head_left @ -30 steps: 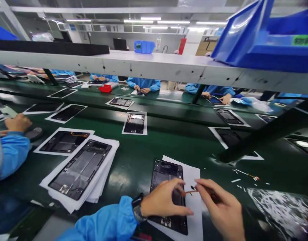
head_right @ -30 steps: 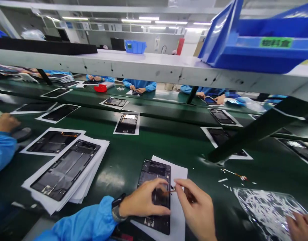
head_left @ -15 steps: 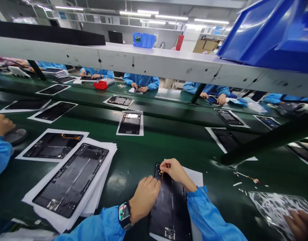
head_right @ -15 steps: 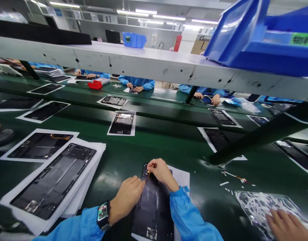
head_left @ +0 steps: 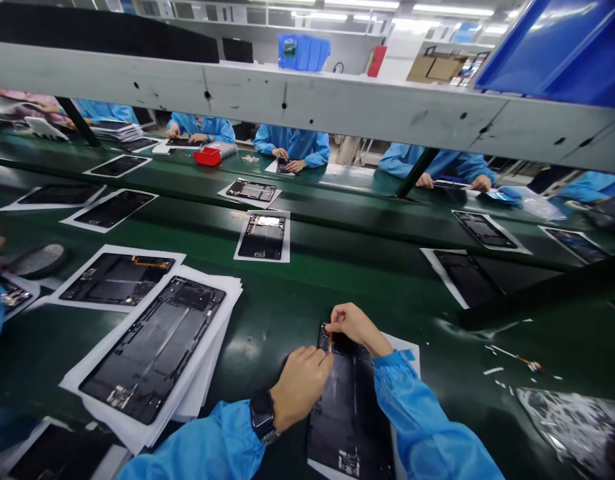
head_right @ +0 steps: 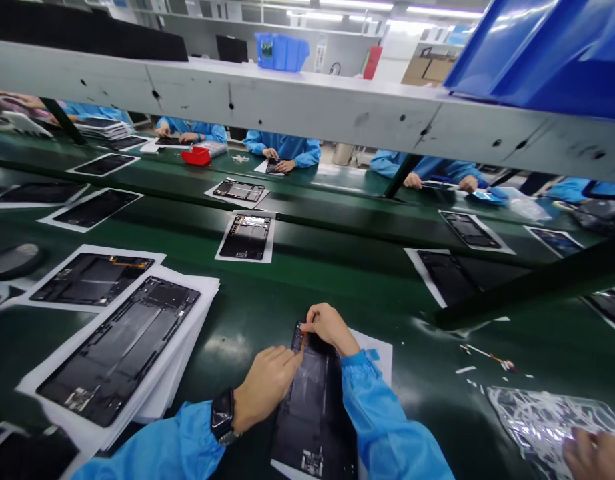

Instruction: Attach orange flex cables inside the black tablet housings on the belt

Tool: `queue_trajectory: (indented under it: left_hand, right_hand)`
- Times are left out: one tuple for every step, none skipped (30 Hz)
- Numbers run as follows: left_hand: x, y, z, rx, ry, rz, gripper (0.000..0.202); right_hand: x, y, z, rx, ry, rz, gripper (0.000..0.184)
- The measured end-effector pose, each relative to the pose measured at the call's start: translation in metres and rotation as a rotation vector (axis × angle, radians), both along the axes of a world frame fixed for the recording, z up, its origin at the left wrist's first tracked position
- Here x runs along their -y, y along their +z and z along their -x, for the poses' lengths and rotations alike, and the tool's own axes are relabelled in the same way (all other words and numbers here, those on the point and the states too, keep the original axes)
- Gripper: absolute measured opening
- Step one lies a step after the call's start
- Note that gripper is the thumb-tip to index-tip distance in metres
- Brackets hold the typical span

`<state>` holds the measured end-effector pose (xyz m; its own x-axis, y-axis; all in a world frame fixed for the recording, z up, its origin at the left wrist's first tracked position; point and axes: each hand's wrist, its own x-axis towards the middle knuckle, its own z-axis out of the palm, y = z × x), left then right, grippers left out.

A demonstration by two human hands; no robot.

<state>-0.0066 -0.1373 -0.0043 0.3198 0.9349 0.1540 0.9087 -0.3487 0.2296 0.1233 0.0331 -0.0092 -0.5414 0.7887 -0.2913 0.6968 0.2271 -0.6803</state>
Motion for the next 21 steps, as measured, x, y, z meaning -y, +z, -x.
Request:
queue_trajectory:
  left_hand:
    - [0.0, 0.0, 0.0, 0.005, 0.001, 0.0, 0.018]
    - [0.001, -0.001, 0.0, 0.011, 0.001, -0.002, 0.017]
    - [0.001, -0.001, 0.0, 0.016, 0.0, -0.005, 0.017]
    - [0.001, -0.002, 0.0, 0.023, -0.004, -0.009, 0.016]
    - [0.001, -0.002, 0.0, 0.028, -0.008, -0.013, 0.016]
    - [0.001, -0.003, 0.0, 0.033, -0.012, -0.015, 0.017]
    - [0.001, -0.003, 0.0, 0.036, -0.017, -0.015, 0.017]
    - [0.001, -0.003, 0.0, 0.039, -0.021, -0.015, 0.017]
    - [0.001, -0.004, 0.0, 0.041, -0.023, -0.015, 0.016]
    - [0.001, -0.004, 0.0, 0.044, -0.023, -0.017, 0.015]
    - [0.0, -0.004, 0.0, 0.048, -0.021, -0.019, 0.014]
    - [0.0, -0.004, 0.0, 0.052, -0.017, -0.024, 0.014]
    - [0.0, -0.004, 0.0, 0.056, -0.013, -0.03, 0.013]
    - [0.0, -0.004, 0.0, 0.06, -0.009, -0.035, 0.013]
    - [0.0, -0.005, 0.0, 0.063, -0.006, -0.039, 0.012]
    - [-0.001, -0.005, 0.0, 0.065, -0.006, -0.043, 0.011]
    - [-0.001, -0.005, 0.0, 0.068, -0.008, -0.047, 0.011]
    - [-0.001, -0.005, 0.0, 0.07, -0.008, -0.051, 0.01]
    - [-0.001, -0.006, 0.0, 0.074, -0.005, -0.058, 0.011]
    - [-0.001, -0.006, 0.001, 0.078, -0.002, -0.064, 0.011]
    - [-0.001, -0.007, 0.001, 0.083, 0.001, -0.07, 0.011]
  right_hand:
    - [0.0, 0.001, -0.001, 0.01, 0.006, -0.007, 0.021]
    - [0.0, 0.003, -0.003, 0.023, 0.01, -0.012, 0.023]
    - [-0.001, 0.005, -0.004, 0.038, 0.012, -0.018, 0.024]
    - [-0.002, 0.006, -0.006, 0.056, 0.012, -0.022, 0.026]
    - [-0.003, 0.007, -0.007, 0.074, 0.011, -0.025, 0.028]
    - [-0.004, 0.008, -0.008, 0.093, 0.01, -0.029, 0.029]
    - [-0.005, 0.009, -0.008, 0.11, 0.009, -0.031, 0.03]
    - [-0.006, 0.009, -0.008, 0.127, 0.01, -0.033, 0.031]
    - [-0.007, 0.01, -0.006, 0.145, 0.011, -0.033, 0.031]
    - [-0.008, 0.01, -0.004, 0.165, 0.012, -0.035, 0.031]
    - [-0.009, 0.011, -0.002, 0.186, 0.012, -0.038, 0.031]
    - [-0.009, 0.011, 0.0, 0.209, 0.01, -0.042, 0.03]
    - [-0.01, 0.012, 0.002, 0.231, 0.008, -0.047, 0.03]
    - [-0.011, 0.012, 0.003, 0.254, 0.008, -0.051, 0.03]
    - [-0.012, 0.013, 0.005, 0.278, 0.008, -0.055, 0.031]
    - [-0.012, 0.015, 0.006, 0.301, 0.01, -0.058, 0.032]
    - [-0.013, 0.017, 0.006, 0.325, 0.014, -0.061, 0.033]
    - [-0.012, 0.019, 0.006, 0.348, 0.018, -0.064, 0.035]
    - [-0.011, 0.021, 0.006, 0.37, 0.024, -0.07, 0.035]
    - [-0.009, 0.023, 0.006, 0.389, 0.031, -0.081, 0.036]
    - [-0.005, 0.025, 0.006, 0.409, 0.037, -0.097, 0.036]
